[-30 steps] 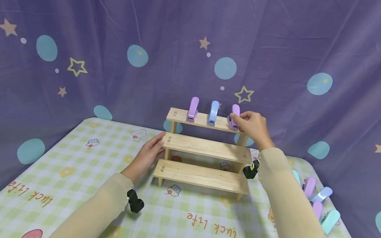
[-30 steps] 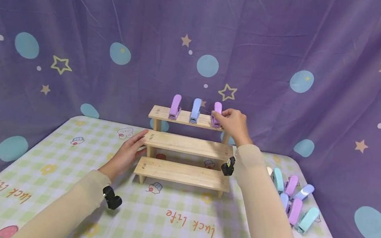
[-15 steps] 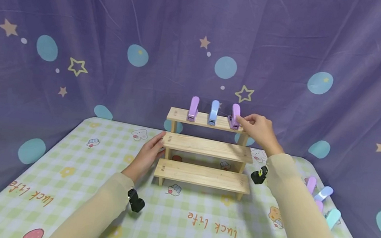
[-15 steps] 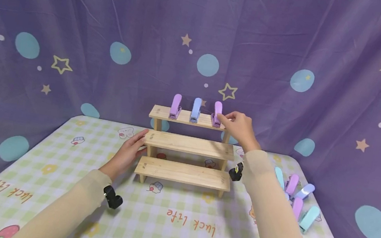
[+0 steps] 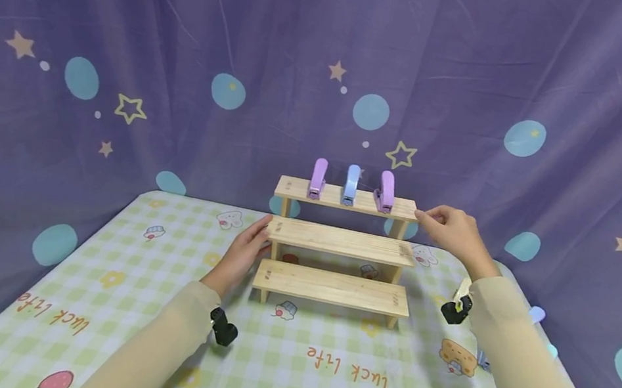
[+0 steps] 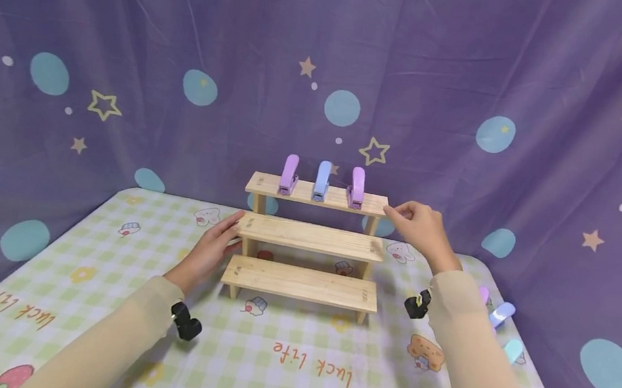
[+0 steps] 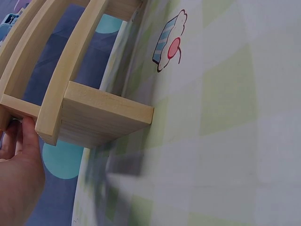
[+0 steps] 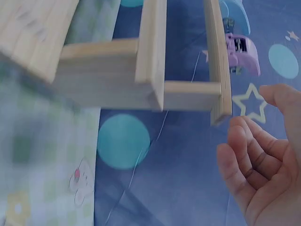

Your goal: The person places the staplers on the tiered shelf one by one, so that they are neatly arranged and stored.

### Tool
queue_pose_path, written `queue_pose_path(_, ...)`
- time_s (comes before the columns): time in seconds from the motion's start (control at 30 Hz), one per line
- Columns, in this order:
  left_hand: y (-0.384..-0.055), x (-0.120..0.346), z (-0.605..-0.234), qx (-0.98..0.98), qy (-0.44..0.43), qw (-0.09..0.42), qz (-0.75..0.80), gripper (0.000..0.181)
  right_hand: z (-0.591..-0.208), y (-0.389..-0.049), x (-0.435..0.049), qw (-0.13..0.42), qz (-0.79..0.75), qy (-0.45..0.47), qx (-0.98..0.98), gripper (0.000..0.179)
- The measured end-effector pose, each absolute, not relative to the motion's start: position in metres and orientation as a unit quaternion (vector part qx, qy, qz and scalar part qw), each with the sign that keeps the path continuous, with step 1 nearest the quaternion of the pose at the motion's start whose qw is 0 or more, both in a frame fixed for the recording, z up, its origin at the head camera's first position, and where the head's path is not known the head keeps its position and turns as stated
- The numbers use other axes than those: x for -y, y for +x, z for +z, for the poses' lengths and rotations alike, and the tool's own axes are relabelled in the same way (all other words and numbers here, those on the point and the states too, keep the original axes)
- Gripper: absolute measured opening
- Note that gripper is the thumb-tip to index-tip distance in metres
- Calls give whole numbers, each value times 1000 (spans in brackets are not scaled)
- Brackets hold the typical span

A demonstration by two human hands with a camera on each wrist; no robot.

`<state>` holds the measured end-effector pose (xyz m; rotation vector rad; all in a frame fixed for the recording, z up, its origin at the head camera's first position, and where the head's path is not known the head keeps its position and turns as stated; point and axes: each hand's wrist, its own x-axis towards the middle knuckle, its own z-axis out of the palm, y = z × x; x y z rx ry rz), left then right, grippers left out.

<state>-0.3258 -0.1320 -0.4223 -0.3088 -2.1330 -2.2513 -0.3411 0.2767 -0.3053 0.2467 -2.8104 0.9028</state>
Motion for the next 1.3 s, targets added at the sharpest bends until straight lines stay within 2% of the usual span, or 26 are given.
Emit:
queue_pose_path(0.27, -327, 132, -424, 682, -103, 12, -724, 51, -308, -321, -305, 75, 292, 77, 950, 69)
queue_pose_path(0.93, -324, 131, -420, 686, -97, 9, -721, 51, -327, -272, -383, 24, 275, 68, 959, 66)
queue_pose_path(1.3, -326, 131, -421, 685, -103, 8, -721, 51, -352, -246, -411, -3, 266, 65, 962, 56)
